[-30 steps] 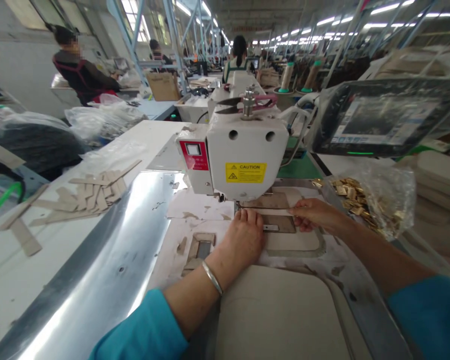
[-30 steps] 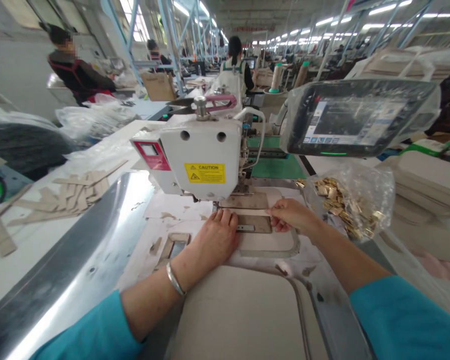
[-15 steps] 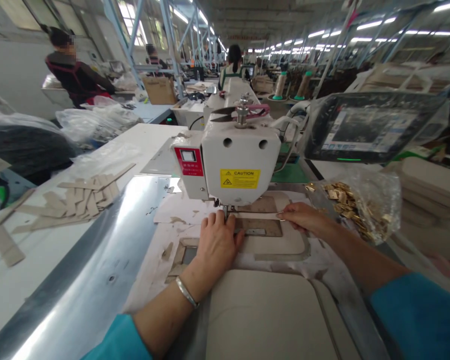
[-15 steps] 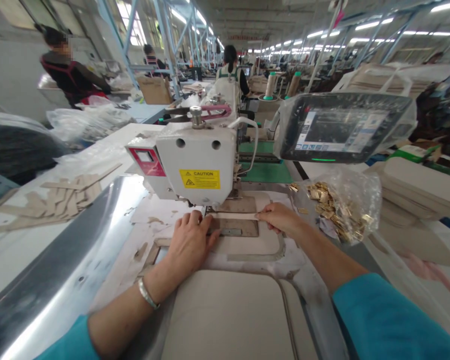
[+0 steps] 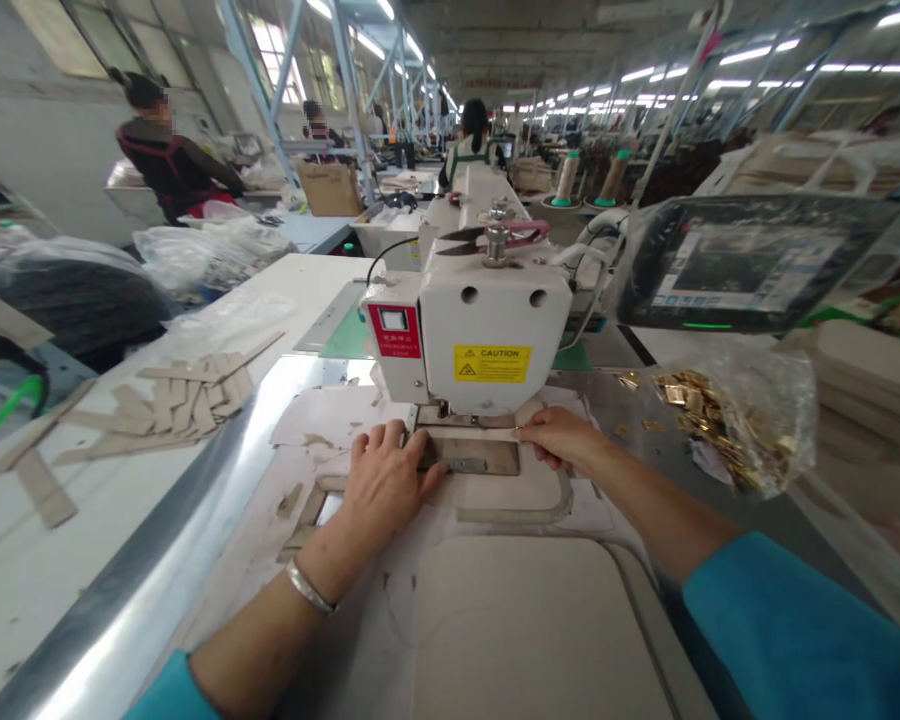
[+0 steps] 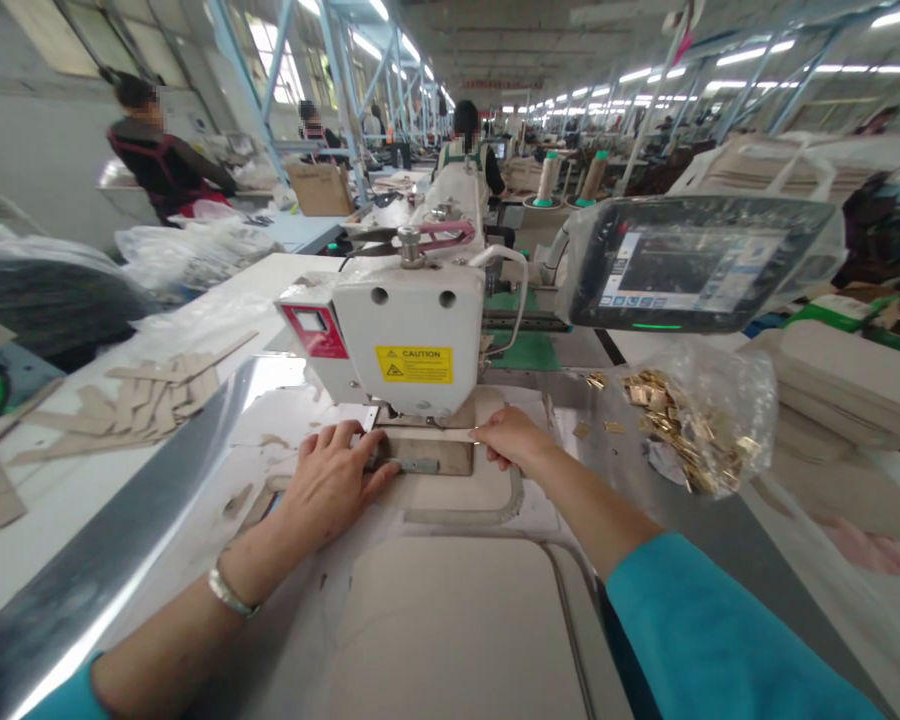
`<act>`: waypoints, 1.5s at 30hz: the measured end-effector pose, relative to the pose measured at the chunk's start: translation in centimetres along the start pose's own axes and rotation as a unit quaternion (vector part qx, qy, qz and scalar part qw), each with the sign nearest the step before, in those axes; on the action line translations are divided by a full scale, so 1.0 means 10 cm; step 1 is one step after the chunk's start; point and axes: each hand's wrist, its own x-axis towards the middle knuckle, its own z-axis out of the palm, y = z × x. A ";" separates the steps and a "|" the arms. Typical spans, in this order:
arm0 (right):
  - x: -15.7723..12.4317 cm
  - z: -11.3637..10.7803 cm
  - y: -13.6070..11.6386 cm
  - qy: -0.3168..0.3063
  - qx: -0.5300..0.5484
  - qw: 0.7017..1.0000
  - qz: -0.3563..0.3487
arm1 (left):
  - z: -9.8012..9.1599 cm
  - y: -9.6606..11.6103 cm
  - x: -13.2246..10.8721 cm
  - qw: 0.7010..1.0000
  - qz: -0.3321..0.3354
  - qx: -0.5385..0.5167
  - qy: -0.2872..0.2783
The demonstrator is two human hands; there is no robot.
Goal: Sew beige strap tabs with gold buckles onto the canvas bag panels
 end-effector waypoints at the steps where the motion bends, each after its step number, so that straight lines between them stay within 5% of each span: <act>1: 0.00 0.03 -0.03 -0.002 0.000 1.000 -0.002 | 0.00 -0.04 -0.01 1.000 -0.001 0.002 0.000; 11: 0.08 0.25 -0.24 -0.018 0.001 0.999 -0.027 | 0.05 -0.35 -0.01 0.999 -0.031 0.003 -0.012; 26: 0.21 -0.26 0.18 -0.012 0.020 1.000 -0.009 | 0.06 0.19 0.13 0.999 0.025 -0.043 -0.017; 38: 0.20 -0.70 0.51 -0.013 0.039 0.999 0.013 | 0.07 0.38 0.11 0.987 0.090 -0.119 -0.056; 45: 0.20 -0.73 0.58 -0.014 0.056 0.998 -0.004 | 0.01 0.51 0.11 0.992 0.083 -0.081 -0.050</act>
